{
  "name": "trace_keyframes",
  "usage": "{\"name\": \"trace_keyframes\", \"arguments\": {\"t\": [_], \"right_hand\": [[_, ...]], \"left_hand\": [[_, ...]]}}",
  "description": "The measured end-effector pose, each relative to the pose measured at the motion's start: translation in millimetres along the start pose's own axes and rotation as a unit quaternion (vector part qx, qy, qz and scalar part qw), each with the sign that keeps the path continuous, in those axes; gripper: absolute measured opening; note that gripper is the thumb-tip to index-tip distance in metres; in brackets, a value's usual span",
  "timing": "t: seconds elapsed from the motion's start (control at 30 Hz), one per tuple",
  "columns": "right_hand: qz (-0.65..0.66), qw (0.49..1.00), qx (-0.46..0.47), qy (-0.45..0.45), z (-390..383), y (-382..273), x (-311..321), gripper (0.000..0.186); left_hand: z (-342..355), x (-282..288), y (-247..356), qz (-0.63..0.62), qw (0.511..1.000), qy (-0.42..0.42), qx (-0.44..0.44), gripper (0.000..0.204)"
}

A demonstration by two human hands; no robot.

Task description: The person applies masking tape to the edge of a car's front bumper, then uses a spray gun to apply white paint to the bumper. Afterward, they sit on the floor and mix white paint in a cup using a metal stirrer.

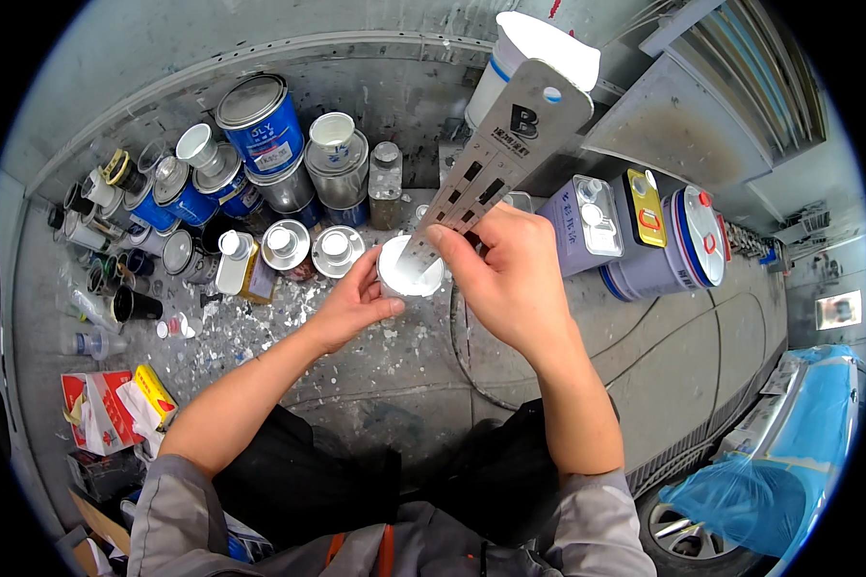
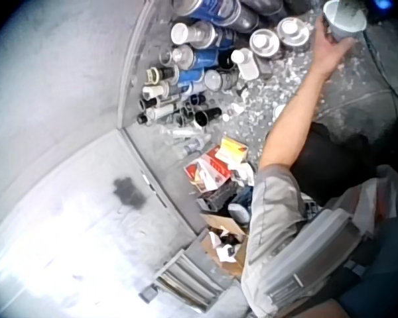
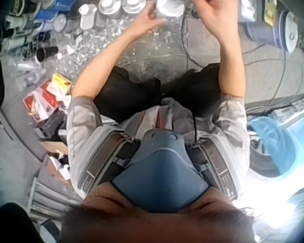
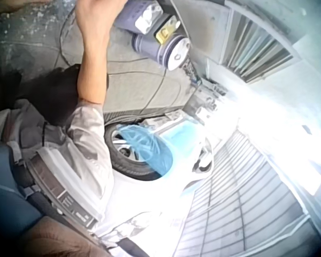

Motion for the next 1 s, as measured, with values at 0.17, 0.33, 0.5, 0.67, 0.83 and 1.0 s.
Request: {"name": "trace_keyframes", "arguments": {"t": [0.17, 0.33, 0.5, 0.67, 0.83, 1.0], "right_hand": [[0.018, 1.0, 0.011, -0.004, -1, 0, -1, 0.013], [-0.002, 0.999, 0.015, -0.04, -1, 0, -2, 0.012], [-0.029, 0.997, 0.052, -0.056, -2, 5, -2, 0.011], [-0.045, 0.998, 0.049, -0.015, -1, 8, -1, 0.011], [-0.035, 0.998, 0.045, -0.041, -7, 7, -13, 0.011], [-0.01, 0.998, 0.051, -0.017, -6, 8, -19, 0.011]], "left_hand": [[2, -1, 1, -0.001, 1.0, -0.016, 0.004, 0.093], [3, -4, 4, 0.005, 0.999, -0.01, 0.042, 0.093], [2, -1, 3, 0.042, 0.999, -0.014, 0.031, 0.098], [2, 1, 8, 0.042, 0.999, -0.005, 0.011, 0.099], [5, 6, 7, 0.023, 0.999, 0.045, 0.02, 0.096], [3, 6, 2, 0.04, 0.998, 0.031, 0.035, 0.095]]}}
Point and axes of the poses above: each hand's wrist, its own z-axis towards the middle knuckle, its own x-axis out of the back of the hand, y = z × x, the point moved 2 cm from there along z, towards the middle knuckle, and after that the axes turned 12 degrees about -z, right-handed, at the moved point
